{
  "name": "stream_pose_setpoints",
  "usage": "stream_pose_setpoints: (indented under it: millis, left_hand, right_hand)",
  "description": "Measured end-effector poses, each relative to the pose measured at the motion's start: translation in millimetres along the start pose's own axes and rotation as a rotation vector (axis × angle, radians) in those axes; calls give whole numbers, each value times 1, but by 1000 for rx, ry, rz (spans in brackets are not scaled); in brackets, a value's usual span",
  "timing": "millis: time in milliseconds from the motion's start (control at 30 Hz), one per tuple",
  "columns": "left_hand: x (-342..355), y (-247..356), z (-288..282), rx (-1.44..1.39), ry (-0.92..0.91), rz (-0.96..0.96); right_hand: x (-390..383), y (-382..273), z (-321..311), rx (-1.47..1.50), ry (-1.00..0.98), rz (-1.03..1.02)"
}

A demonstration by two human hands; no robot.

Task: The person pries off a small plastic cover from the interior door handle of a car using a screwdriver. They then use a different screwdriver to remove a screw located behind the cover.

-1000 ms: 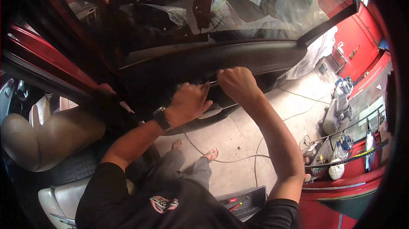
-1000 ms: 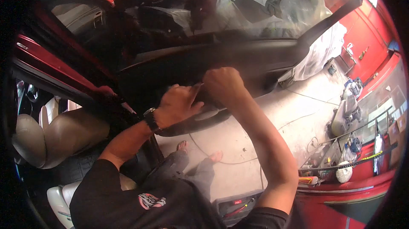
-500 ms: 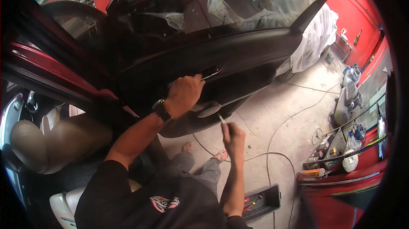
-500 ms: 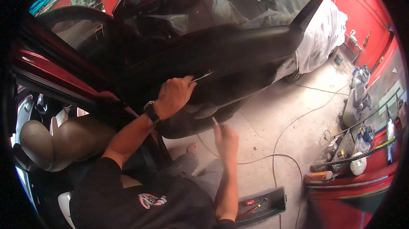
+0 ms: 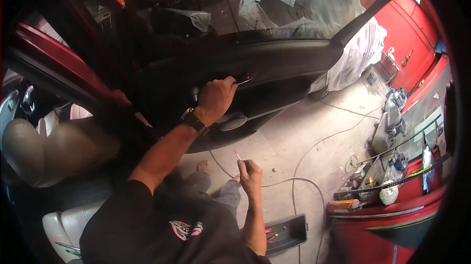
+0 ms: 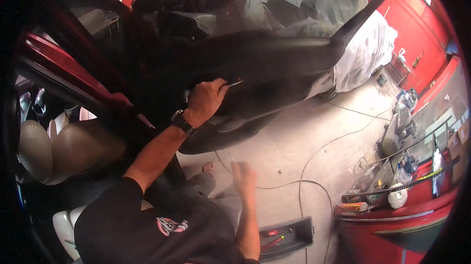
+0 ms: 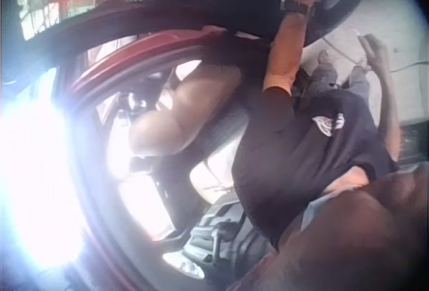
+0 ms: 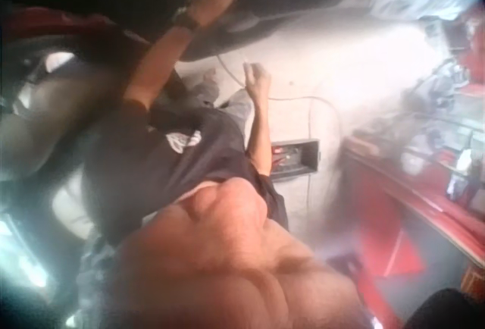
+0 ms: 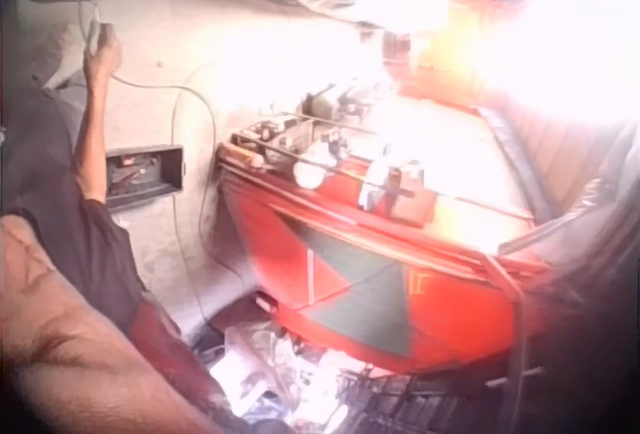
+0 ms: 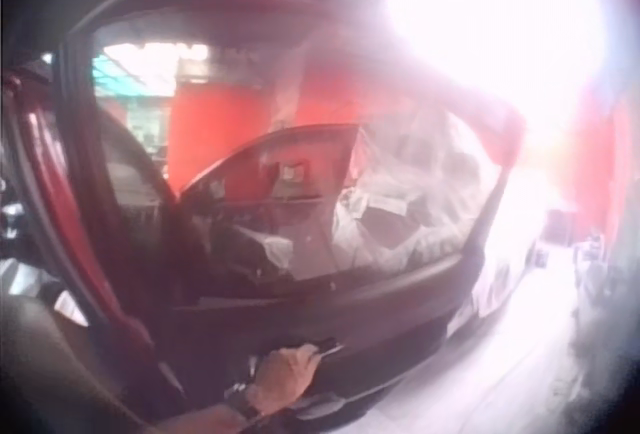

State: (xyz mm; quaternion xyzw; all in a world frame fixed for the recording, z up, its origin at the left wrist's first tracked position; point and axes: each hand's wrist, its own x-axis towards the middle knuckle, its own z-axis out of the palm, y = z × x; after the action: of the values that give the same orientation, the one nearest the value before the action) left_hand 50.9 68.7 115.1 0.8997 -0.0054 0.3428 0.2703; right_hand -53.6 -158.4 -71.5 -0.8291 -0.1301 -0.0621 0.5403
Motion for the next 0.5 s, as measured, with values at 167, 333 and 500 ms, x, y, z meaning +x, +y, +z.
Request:
stream_pose_setpoints:
  millis: [167,333,500]
  left_hand:
    - [-8,25,-14,-243,118,178]
    - [-50,66,-54,-623,-452,13]
    - [-86,72,-58,-978,-968,-321]
  right_hand:
    - [2,-6,-15,191,67,81]
    - [21,-72,-52,487,193,203]
    - [14,-117,-73,705,-11,191]
